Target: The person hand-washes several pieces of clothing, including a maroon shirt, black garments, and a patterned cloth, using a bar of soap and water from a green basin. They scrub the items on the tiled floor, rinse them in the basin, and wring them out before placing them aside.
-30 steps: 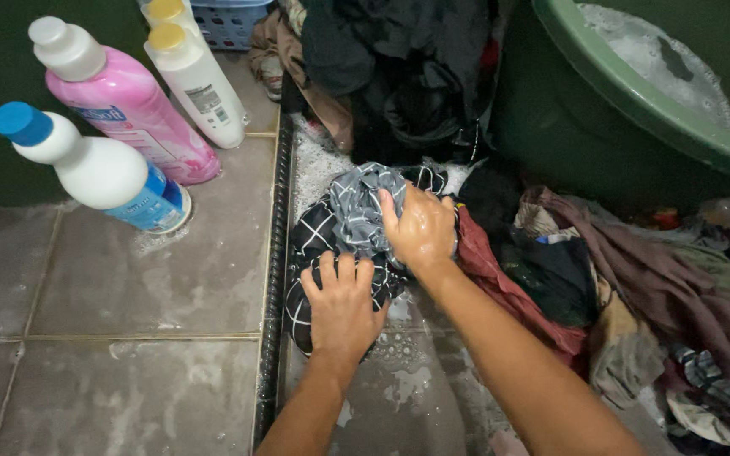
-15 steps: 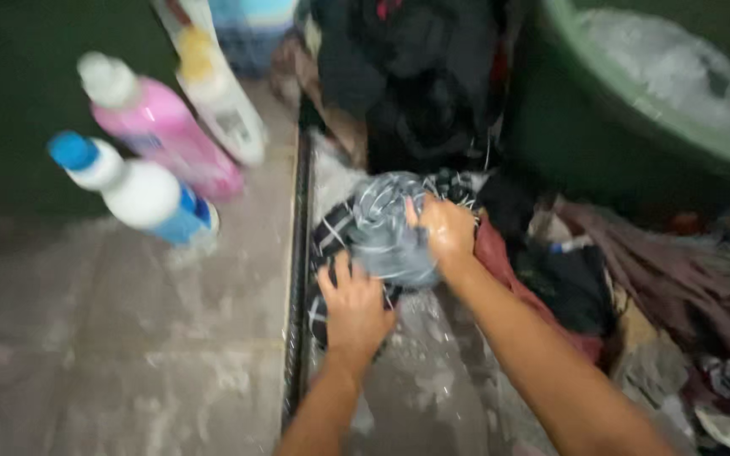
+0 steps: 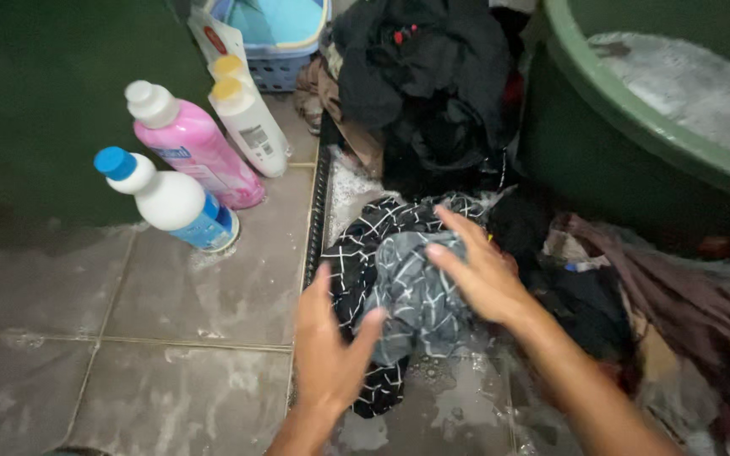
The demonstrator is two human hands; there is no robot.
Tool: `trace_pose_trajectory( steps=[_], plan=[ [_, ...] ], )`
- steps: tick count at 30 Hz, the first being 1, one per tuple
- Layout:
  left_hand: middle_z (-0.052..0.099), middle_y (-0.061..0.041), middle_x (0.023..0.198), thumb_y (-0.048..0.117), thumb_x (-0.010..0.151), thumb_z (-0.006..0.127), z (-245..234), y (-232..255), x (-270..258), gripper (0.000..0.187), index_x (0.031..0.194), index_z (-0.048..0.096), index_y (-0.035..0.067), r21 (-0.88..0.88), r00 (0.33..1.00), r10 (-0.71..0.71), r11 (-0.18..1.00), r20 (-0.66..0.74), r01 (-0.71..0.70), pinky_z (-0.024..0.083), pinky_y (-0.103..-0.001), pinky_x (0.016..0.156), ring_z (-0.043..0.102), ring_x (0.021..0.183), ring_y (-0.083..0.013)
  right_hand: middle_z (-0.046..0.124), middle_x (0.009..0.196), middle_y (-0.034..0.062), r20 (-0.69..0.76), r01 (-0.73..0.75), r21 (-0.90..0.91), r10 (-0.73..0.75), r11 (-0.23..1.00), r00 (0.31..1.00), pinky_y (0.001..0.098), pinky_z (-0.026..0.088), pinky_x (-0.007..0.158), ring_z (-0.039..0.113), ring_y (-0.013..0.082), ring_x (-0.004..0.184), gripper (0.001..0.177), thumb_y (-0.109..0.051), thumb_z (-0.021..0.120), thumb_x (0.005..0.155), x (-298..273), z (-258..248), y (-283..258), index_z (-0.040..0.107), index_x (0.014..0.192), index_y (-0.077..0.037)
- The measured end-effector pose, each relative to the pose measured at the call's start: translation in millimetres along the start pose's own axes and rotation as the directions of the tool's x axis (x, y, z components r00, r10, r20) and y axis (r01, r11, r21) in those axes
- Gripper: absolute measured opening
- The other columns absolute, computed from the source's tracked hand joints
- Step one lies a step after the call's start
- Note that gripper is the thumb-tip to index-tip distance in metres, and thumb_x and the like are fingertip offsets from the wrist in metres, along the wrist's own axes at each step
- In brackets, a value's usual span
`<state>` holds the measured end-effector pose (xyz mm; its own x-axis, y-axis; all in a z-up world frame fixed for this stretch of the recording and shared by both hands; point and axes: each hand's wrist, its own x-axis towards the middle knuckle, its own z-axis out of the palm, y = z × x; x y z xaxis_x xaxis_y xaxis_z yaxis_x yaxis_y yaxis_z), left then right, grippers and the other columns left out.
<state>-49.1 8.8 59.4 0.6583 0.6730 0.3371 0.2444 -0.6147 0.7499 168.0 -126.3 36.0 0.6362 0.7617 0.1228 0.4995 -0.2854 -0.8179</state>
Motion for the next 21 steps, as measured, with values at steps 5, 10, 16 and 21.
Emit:
trace_pose_trajectory(
  steps=[5, 10, 16, 21],
  plan=[
    [0.049, -0.032, 0.141, 0.060, 0.060, 0.083, 51.7, -1.0, 49.4, 0.120, 0.151, 0.038, -0.004, 0.432, 0.947, -0.099, 0.901, 0.306, -0.045, 0.037, -0.056, 0.104, 0.048, 0.127, -0.0483, 0.061, 0.137, 0.0261, -0.145, -0.073, -0.570, -0.012, 0.818, 0.989, 0.0536, 0.039, 0.101, 0.057, 0.0392, 0.123, 0.078, -0.062, 0.063, 0.085, 11.2, 50.8, -11.2, 0.050, 0.149, -0.018],
    [0.069, -0.023, 0.115, 0.067, 0.071, 0.073, 74.1, -46.0, 93.8, 0.085, 0.124, 0.061, 0.002, 0.471, 0.792, -0.412, 0.864, 0.452, 0.180, 0.049, -0.049, 0.099, 0.065, 0.113, -0.0394, 0.069, 0.120, 0.0237, -0.107, -0.252, -0.638, 0.241, 0.728, 0.965, 0.0529, 0.044, 0.097, 0.064, 0.0399, 0.110, 0.099, -0.067, 0.067, 0.075, 68.7, 63.1, 20.4, 0.046, 0.156, -0.014],
    [0.073, -0.024, 0.102, 0.054, 0.078, 0.074, 76.6, -26.0, 102.0, 0.055, 0.103, 0.077, 0.005, 0.537, 0.822, -0.422, 0.826, 0.383, 0.173, 0.056, -0.049, 0.089, 0.071, 0.099, -0.0404, 0.069, 0.129, 0.0142, 0.113, -0.346, -0.447, 0.436, 0.825, 0.893, 0.0503, 0.045, 0.106, 0.064, 0.0345, 0.122, 0.059, -0.055, 0.073, 0.081, 100.0, 40.2, 21.0, 0.070, 0.131, -0.024],
    [0.072, -0.019, 0.085, 0.048, 0.069, 0.088, 43.2, 12.8, 27.6, 0.055, 0.095, 0.069, 0.004, 0.289, 0.999, -0.027, 0.957, 0.035, 0.016, 0.051, -0.051, 0.078, 0.068, 0.081, -0.0409, 0.075, 0.110, 0.0112, -0.030, -0.060, 0.483, 0.085, 0.874, 0.996, 0.0372, 0.053, 0.093, 0.067, 0.0241, 0.103, 0.057, -0.030, 0.075, 0.077, 32.7, 41.2, 47.9, 0.068, 0.127, -0.003]
  ],
)
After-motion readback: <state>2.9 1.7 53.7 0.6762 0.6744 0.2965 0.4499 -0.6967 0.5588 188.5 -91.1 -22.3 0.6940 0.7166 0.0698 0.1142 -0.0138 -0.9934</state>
